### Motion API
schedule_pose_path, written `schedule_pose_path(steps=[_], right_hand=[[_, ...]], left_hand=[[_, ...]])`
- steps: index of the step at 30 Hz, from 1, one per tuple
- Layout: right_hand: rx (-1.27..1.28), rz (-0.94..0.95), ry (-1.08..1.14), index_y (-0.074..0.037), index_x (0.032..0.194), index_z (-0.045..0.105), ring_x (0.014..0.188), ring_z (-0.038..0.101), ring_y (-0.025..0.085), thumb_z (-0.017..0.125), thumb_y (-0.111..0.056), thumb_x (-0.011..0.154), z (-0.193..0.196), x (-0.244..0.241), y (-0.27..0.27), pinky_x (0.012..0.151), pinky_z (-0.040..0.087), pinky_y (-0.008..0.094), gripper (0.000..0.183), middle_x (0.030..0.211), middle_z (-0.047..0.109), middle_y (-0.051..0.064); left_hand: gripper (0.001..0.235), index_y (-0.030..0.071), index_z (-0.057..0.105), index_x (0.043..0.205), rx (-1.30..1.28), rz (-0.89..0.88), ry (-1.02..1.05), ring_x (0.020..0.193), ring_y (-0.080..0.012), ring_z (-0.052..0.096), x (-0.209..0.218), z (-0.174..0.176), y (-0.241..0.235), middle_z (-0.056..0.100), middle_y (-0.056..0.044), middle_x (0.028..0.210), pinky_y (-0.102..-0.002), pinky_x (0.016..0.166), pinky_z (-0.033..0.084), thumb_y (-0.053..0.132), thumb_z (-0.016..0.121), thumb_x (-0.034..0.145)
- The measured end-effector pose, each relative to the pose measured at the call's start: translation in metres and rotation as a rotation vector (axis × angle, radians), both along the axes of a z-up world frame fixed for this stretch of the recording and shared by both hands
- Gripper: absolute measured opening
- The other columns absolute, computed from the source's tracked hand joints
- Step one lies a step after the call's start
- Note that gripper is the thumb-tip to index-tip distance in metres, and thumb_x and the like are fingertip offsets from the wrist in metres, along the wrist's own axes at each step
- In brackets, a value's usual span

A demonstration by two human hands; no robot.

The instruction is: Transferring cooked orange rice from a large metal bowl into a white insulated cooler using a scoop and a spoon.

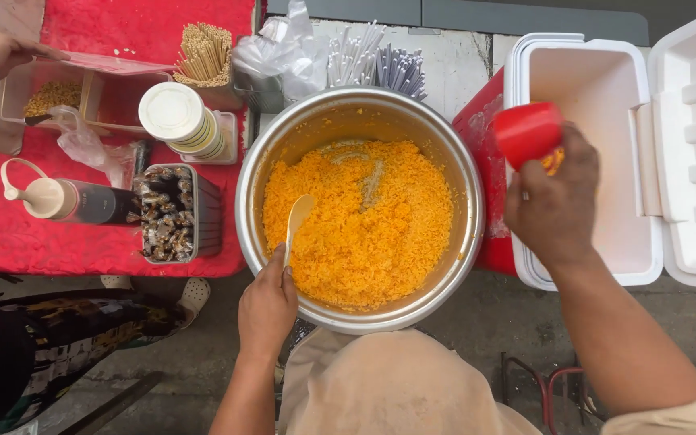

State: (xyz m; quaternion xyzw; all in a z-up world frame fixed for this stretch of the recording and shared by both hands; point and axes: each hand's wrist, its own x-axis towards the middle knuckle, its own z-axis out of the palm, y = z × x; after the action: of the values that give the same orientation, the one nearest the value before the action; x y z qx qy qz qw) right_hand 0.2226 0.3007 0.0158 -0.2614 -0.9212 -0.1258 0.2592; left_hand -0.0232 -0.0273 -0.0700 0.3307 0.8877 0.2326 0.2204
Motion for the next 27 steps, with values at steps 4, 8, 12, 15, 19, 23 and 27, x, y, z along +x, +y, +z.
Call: schedule_pose_path(steps=[4,8,12,15,19,23,27], right_hand=[[-0.078,0.043,0.019,0.002,0.081,0.064,0.119,0.062,0.052,0.075,-0.007,0.087,-0.017,-0.05,-0.029,0.101,0.049,0.056,0.015,0.134,0.055,0.036],[-0.363,-0.001,0.118,0.001,0.082,0.061,0.12,0.062,0.054,0.071,-0.005,0.089,-0.022,-0.043,-0.069,0.103,0.051,0.055,0.014,0.14,0.051,0.034],[-0.446,-0.048,0.162,-0.003,0.081,0.051,0.121,0.06,0.052,0.07,-0.005,0.092,-0.05,-0.02,-0.11,0.103,0.05,0.055,0.021,0.139,0.047,0.03],[-0.518,-0.086,0.024,-0.003,0.076,0.059,0.113,0.065,0.05,0.07,-0.011,0.085,-0.072,-0.011,-0.14,0.096,0.053,0.055,0.016,0.13,0.055,0.03],[-0.581,-0.062,-0.071,-0.008,0.082,0.061,0.12,0.061,0.044,0.065,-0.02,0.088,-0.07,0.001,-0.17,0.1,0.049,0.054,0.014,0.138,0.054,0.028],[-0.579,-0.053,0.058,-0.015,0.1,0.068,0.094,0.069,0.045,0.073,-0.023,0.073,-0.121,0.028,-0.155,0.084,0.056,0.046,0.029,0.141,0.056,0.025],[-0.504,-0.232,0.226,-0.015,0.089,0.066,0.077,0.068,0.024,0.071,-0.016,0.076,-0.135,0.026,-0.153,0.069,0.052,0.027,0.014,0.14,0.066,0.009]], left_hand=[[0.046,0.01,0.056,0.151,0.065,-0.064,0.026,0.1,-0.0445,0.072,-0.012,0.018,0.014,0.074,-0.027,0.11,-0.052,0.085,0.055,0.016,0.051,0.105],[0.046,0.025,0.056,0.151,0.08,-0.345,0.168,0.081,-0.0298,0.074,-0.022,0.016,0.043,0.075,-0.012,0.088,-0.043,0.078,0.056,0.037,0.048,0.108],[0.045,0.029,0.058,0.148,0.113,-0.531,0.301,0.068,-0.0264,0.071,-0.034,-0.004,0.107,0.07,-0.008,0.08,-0.042,0.07,0.057,0.045,0.043,0.109],[0.044,0.03,0.054,0.15,0.093,-0.727,0.499,0.07,-0.0278,0.072,-0.037,-0.036,0.176,0.069,-0.012,0.086,-0.045,0.07,0.057,0.042,0.039,0.111],[0.051,0.028,0.041,0.158,-0.143,-1.012,0.557,0.091,-0.0319,0.071,-0.017,-0.039,0.256,0.068,-0.014,0.108,-0.046,0.079,0.057,0.023,0.046,0.108],[0.049,0.043,0.051,0.148,-0.342,-1.085,0.554,0.115,-0.0255,0.066,-0.008,-0.067,0.302,0.068,-0.001,0.125,-0.046,0.091,0.048,0.028,0.037,0.104],[0.025,0.022,0.074,0.116,-0.522,-1.054,0.577,0.102,-0.0163,0.068,0.029,-0.021,0.312,0.072,0.007,0.112,-0.034,0.086,0.052,0.017,0.051,0.107]])
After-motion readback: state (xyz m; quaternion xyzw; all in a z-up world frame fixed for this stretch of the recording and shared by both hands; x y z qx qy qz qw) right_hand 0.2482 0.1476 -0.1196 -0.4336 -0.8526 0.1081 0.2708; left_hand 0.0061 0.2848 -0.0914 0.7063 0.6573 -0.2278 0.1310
